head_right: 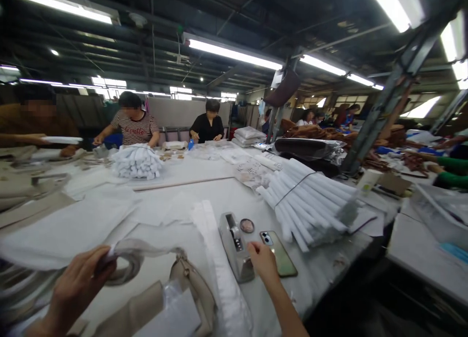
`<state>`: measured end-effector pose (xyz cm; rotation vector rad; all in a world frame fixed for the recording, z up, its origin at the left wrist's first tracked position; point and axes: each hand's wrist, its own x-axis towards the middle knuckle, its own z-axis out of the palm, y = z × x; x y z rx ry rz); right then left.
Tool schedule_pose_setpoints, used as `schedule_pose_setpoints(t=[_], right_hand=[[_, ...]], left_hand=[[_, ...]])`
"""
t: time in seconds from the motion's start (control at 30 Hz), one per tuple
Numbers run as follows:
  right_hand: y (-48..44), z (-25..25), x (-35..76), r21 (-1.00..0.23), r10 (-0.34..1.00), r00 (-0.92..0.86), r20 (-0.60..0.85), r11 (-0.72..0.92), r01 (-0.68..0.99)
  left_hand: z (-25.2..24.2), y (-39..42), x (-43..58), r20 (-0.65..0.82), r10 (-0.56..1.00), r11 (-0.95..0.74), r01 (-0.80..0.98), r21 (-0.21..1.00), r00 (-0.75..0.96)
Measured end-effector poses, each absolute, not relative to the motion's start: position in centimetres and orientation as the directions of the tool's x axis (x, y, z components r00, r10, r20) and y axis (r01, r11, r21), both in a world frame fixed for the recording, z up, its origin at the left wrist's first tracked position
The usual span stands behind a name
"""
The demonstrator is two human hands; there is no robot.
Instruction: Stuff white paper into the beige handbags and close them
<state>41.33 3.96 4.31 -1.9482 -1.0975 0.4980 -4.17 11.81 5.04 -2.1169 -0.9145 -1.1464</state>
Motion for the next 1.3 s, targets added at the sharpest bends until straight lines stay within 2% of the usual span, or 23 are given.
schedule_pose_setpoints(t=[0.17, 0.37, 0.57, 0.73, 0.83, 1.0, 1.13, 1.3], right_hand=[[4.4, 1.0, 43.9, -0.866, 0.901, 0.423, -0.095, -0.285, 0.412], [4.9, 0.9, 43.3, -0.91, 0.915, 0.364, -0.172, -0.289, 0.297], [3.9, 1.5, 42.8, -0.937, 0.898, 0.428, -0.101, -0.23, 0.261], [2.3, 2.0, 42.2, -0.929, 0.856, 0.517, 0.009, -0.184, 0.321], [1.6, 2.0, 42.0, -0.92, 0.829, 0.558, 0.036, -0.191, 0.343], [0.4, 2.6, 42.3, -0.931, 0.776, 0.629, 0.048, -0.194, 0.31], [-0.7, 2.6, 42.2, -0.919, 0.801, 0.593, -0.082, -0.291, 0.266], [-1.1, 1.3, 41.3, -0.862, 0.817, 0.557, -0.147, -0.382, 0.333]], left_hand=[[4.6, 12.4, -3.2, 0.866, 0.316, -0.617, 0.777, -0.123, 0.387], [3.8, 13.0, -3.5, 0.854, 0.344, -0.62, 0.777, -0.106, 0.391], [2.2, 14.8, -4.7, 0.837, 0.373, -0.631, 0.771, -0.088, 0.4], [1.9, 15.2, -5.0, 0.808, 0.385, -0.632, 0.766, -0.121, 0.445], [2.1, 15.0, -4.8, 0.788, 0.462, -0.572, 0.816, -0.087, 0.408], [1.6, 15.0, -4.4, 0.709, 0.629, -0.548, 0.828, 0.115, 0.318], [1.0, 15.3, -3.9, 0.53, 0.82, -0.457, 0.804, 0.38, 0.216], [1.6, 15.4, -2.7, 0.371, 0.924, -0.318, 0.72, 0.617, 0.089]])
